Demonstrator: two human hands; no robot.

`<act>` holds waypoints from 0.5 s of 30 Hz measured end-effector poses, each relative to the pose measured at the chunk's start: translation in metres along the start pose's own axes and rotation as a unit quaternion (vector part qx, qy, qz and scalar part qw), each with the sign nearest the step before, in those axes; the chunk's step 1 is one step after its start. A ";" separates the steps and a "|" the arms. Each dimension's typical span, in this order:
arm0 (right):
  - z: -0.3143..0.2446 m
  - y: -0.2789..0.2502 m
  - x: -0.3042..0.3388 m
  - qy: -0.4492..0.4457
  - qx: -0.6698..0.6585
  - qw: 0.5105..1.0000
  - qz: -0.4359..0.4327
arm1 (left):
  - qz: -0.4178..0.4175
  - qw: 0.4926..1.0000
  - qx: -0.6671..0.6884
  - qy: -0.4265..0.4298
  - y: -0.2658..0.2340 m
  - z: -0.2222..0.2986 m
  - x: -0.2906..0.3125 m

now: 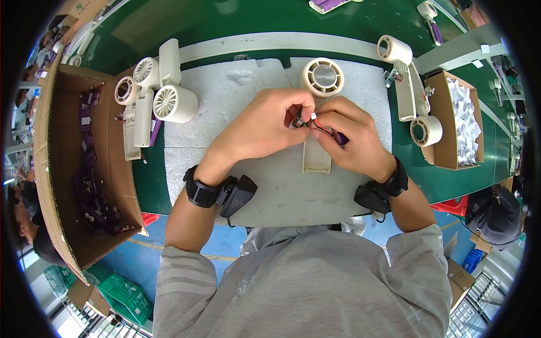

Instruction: The recorder is assembling small portable handheld fans by inserting a circuit board and two rechargeable batteries into the plastic fan housing.

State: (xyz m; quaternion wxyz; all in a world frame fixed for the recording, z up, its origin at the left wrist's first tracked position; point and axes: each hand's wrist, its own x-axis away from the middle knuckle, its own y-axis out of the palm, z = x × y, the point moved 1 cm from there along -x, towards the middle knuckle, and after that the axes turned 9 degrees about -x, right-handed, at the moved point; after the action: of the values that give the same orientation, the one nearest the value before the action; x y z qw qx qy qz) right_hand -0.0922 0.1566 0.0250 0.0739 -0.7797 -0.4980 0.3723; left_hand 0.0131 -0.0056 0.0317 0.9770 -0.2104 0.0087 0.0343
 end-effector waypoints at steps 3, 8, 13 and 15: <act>-0.003 -0.001 0.004 0.004 0.011 1.000 0.007 | -0.004 1.000 -0.008 -0.003 0.000 0.001 0.002; -0.009 -0.002 0.005 0.068 0.035 0.997 0.033 | -0.001 1.000 0.018 -0.008 0.000 0.000 0.003; -0.008 0.004 0.008 0.072 0.038 0.996 0.047 | -0.021 0.999 0.000 -0.024 -0.003 -0.001 0.003; -0.006 0.001 0.007 0.070 0.010 0.997 0.038 | -0.036 0.997 0.046 -0.045 -0.005 -0.003 0.004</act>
State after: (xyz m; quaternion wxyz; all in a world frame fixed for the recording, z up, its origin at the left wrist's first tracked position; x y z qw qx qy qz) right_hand -0.0856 0.1632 0.0253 0.1017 -0.8212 -0.4582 0.3245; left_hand 0.0170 -0.0112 0.0307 0.9856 -0.1639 -0.0413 0.0081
